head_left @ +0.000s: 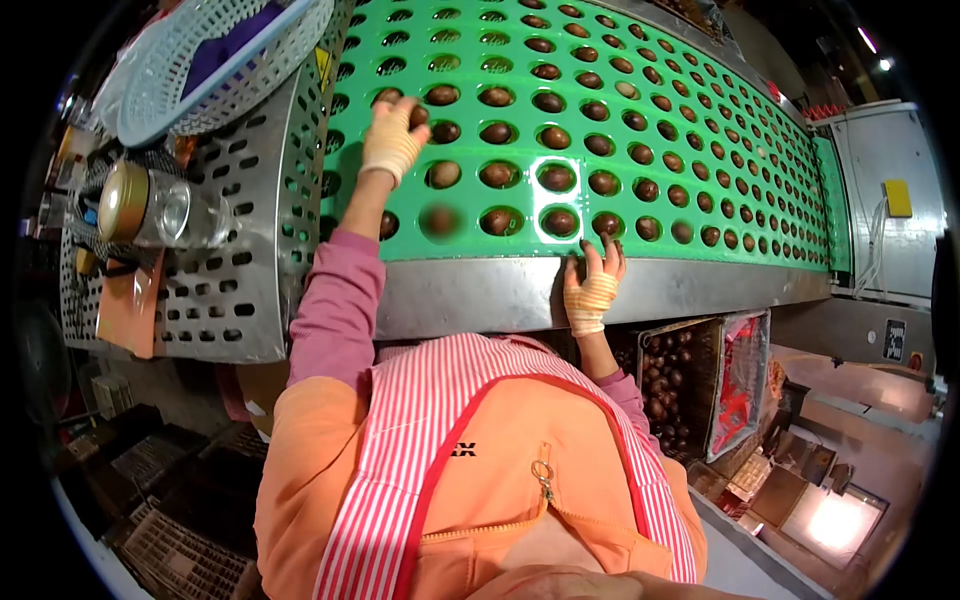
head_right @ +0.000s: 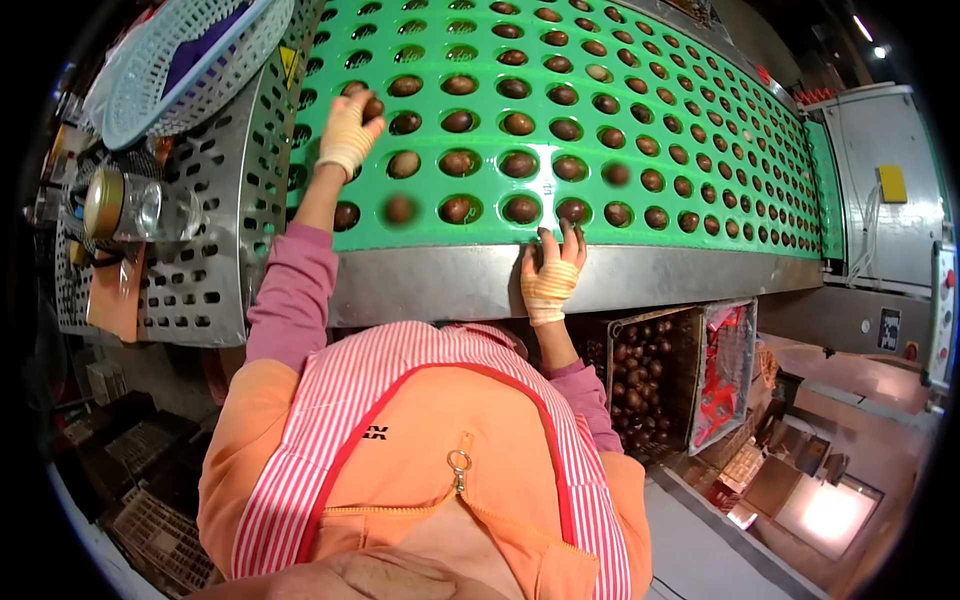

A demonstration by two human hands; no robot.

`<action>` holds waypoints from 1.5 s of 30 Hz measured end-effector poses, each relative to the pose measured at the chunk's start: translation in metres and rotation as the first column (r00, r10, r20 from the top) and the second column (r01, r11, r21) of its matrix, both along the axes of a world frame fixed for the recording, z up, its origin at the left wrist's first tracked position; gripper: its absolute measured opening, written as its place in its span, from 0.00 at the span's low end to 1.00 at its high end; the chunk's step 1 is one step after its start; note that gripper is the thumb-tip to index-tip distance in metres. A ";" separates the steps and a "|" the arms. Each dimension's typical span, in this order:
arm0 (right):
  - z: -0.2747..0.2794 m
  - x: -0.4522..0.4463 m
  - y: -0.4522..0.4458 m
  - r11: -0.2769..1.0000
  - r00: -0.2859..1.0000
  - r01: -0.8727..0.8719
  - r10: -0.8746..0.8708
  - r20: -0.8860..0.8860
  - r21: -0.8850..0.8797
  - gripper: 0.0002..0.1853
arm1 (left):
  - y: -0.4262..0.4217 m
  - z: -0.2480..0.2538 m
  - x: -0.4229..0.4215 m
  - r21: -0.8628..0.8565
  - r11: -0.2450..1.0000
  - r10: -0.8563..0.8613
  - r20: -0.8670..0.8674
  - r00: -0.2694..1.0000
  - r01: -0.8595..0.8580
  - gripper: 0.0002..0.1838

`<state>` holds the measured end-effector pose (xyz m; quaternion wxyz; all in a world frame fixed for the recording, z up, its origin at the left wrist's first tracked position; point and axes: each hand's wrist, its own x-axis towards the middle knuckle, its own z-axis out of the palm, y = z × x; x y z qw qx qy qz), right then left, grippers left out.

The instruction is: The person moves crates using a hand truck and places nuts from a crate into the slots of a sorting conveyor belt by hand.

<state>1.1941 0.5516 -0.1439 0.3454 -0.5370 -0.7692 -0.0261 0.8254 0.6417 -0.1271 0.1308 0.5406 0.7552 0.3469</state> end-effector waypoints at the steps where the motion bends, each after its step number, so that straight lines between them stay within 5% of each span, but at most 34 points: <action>1: 0.000 0.001 -0.002 1.000 1.000 0.019 -0.019 0.017 -0.005 0.17 | 0.013 0.020 -0.006 0.012 0.999 0.041 0.059 0.997 -0.042 0.25; 4: -0.001 0.001 -0.002 0.999 0.999 0.018 -0.017 0.030 -0.032 0.17 | 0.074 0.015 -0.043 0.138 0.987 0.105 -0.156 0.982 -0.083 0.25; 8: -0.004 0.001 0.001 0.998 0.998 0.045 -0.043 0.040 -0.049 0.18 | 0.119 0.004 -0.077 0.044 0.984 0.177 -0.353 0.918 -0.173 0.24; 10: -0.001 0.000 0.002 0.996 0.997 0.061 -0.059 0.042 -0.065 0.18 | 0.151 -0.029 -0.103 -0.533 0.843 -0.132 -0.342 0.930 -0.077 0.25; 11: 0.000 0.000 0.003 0.994 0.997 0.070 -0.066 0.044 -0.080 0.18 | 0.148 -0.045 -0.100 -0.562 0.823 -0.147 -0.348 0.926 -0.081 0.25; 14: 0.001 -0.001 0.004 0.992 0.997 0.070 -0.067 0.033 -0.105 0.18 | 0.129 -0.018 -0.076 -0.477 0.867 -0.025 -0.327 0.945 -0.143 0.26; 15: 0.001 -0.002 0.004 0.992 0.997 0.071 -0.069 0.021 -0.105 0.18 | 0.118 -0.024 -0.071 -0.300 0.946 0.022 -0.310 0.951 -0.119 0.27; 18: 0.002 -0.003 0.004 0.990 0.997 0.076 -0.075 0.013 -0.116 0.17 | 0.068 -0.012 -0.033 -0.017 0.999 0.045 -0.073 0.996 -0.046 0.24; 20: 0.001 -0.002 0.005 0.990 0.997 0.076 -0.077 -0.004 -0.122 0.17 | 0.025 -0.019 -0.004 0.008 1.000 0.017 0.010 1.000 -0.017 0.20; 22: 0.000 0.001 0.004 0.991 0.997 0.063 -0.067 -0.024 -0.120 0.17 | -0.023 -0.011 0.021 -0.184 0.981 -0.052 0.099 0.994 0.070 0.16; 24: -0.001 0.001 0.004 0.993 0.997 0.048 -0.055 -0.055 -0.108 0.17 | -0.064 -0.003 0.043 -0.364 0.928 -0.106 -0.038 0.994 0.085 0.17; 27: -0.003 0.003 0.005 0.996 0.993 0.016 -0.027 -0.111 -0.092 0.17 | -0.100 -0.019 0.066 -0.412 0.910 -0.173 -0.260 0.950 0.053 0.24; 30: -0.003 0.003 0.003 0.998 0.990 -0.007 -0.002 -0.140 -0.065 0.17 | -0.094 -0.014 0.082 -0.511 0.854 -0.277 -0.296 0.914 0.093 0.15; 33: -0.004 0.004 0.004 0.998 0.986 -0.054 0.050 -0.159 -0.019 0.17 | -0.102 -0.037 0.084 -0.297 0.891 -0.449 -0.466 0.762 0.343 0.13; 36: -0.007 0.007 0.003 0.995 0.985 -0.096 0.095 -0.145 -0.001 0.18 | -0.101 -0.019 0.071 -0.411 0.797 -0.594 -0.398 0.700 0.443 0.16; 37: -0.005 0.008 0.001 0.994 0.984 -0.105 0.103 -0.148 -0.006 0.18 | -0.096 -0.007 0.057 -0.438 0.782 -0.585 -0.272 0.764 0.443 0.18; 39: 0.000 0.011 0.001 0.993 0.982 -0.114 0.111 -0.154 -0.011 0.19 | -0.081 -0.020 0.015 -0.220 0.929 -0.370 -0.491 0.789 0.299 0.20; 42: -0.004 0.031 0.003 0.995 0.992 -0.086 0.089 -0.093 0.041 0.19 | -0.075 -0.016 -0.022 -0.005 1.000 0.011 -0.137 0.991 -0.012 0.18; 45: -0.010 0.042 0.008 0.998 0.997 -0.051 0.052 -0.061 0.027 0.19 | -0.059 0.007 -0.027 -0.257 0.928 0.253 -0.093 0.963 -0.269 0.20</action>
